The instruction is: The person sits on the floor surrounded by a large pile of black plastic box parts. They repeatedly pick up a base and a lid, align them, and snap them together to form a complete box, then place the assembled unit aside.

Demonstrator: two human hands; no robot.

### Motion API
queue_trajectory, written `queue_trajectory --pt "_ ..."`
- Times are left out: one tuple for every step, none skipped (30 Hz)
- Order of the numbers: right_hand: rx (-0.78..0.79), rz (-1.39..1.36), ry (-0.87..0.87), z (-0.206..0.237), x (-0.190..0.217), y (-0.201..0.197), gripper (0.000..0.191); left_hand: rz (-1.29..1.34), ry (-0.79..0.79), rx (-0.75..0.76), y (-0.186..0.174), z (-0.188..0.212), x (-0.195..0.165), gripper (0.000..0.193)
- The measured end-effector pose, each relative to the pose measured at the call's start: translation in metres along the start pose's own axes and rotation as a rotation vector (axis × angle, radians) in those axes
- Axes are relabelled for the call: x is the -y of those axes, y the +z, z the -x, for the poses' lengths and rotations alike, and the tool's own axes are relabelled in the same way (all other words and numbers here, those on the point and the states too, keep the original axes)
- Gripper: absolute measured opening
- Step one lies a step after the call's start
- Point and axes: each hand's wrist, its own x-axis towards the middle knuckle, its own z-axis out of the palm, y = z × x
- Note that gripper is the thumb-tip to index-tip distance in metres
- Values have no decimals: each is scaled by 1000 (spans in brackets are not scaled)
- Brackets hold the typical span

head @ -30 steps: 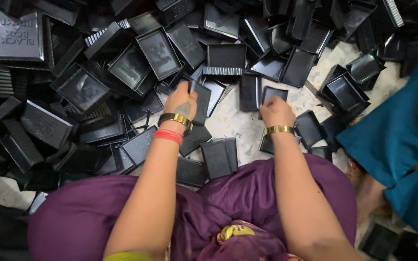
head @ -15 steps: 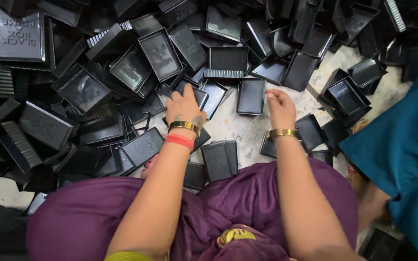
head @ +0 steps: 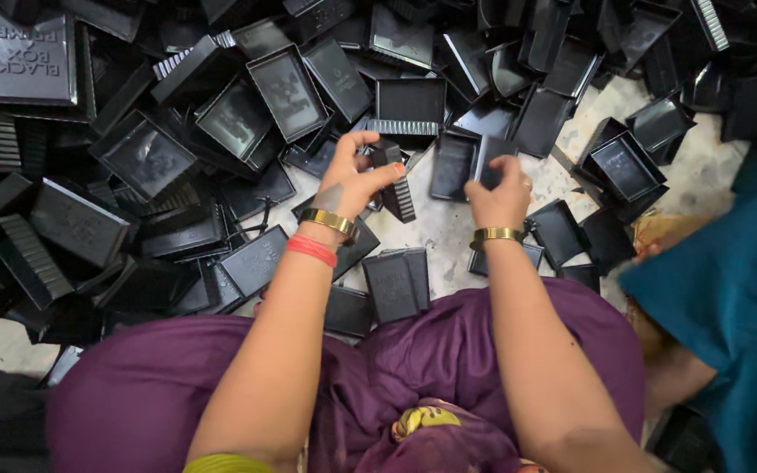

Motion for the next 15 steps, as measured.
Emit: queue_trajectory --pt "-40 -158 -3 1 4 -4 43 122 -48 29 0 1 -4 66" --pt "-80 -319 -10 1 8 -7 42 189 -66 54 -1 2 -8 64" --pt "75 -581 -28 2 13 -10 41 256 -82 76 -1 3 -11 62" --pt "237 -840 -44 6 16 -14 41 322 -100 95 -3 5 -15 60" --pt "404 -1094 -50 10 19 -17 42 352 -85 125 -4 7 -18 60" --pt "480 -1141 -49 14 22 -19 42 380 -75 157 -5 9 -20 60" --pt "553 -1185 -46 18 25 -20 43 409 -66 193 -5 11 -22 60" --pt "624 -1230 -45 20 27 -21 43 430 -73 217 -5 12 -24 62" --pt "631 -1221 -47 22 30 -21 42 452 -74 241 -5 14 -25 63" --pt "638 -1211 -52 22 32 -21 42 474 -72 267 -4 15 -27 65" --pt "645 -1202 -56 22 34 -21 41 475 -72 282 -3 15 -29 64" --pt "649 -1201 -43 23 36 -21 41 476 -73 297 -2 16 -30 64" --pt "654 -1200 -30 23 38 -22 41 477 -74 311 -1 17 -32 64" --pt "659 -1199 -17 24 40 -22 41 469 -66 319 0 18 -33 65" --pt "658 -1191 -40 25 41 -23 40 460 -57 328 1 18 -35 66"
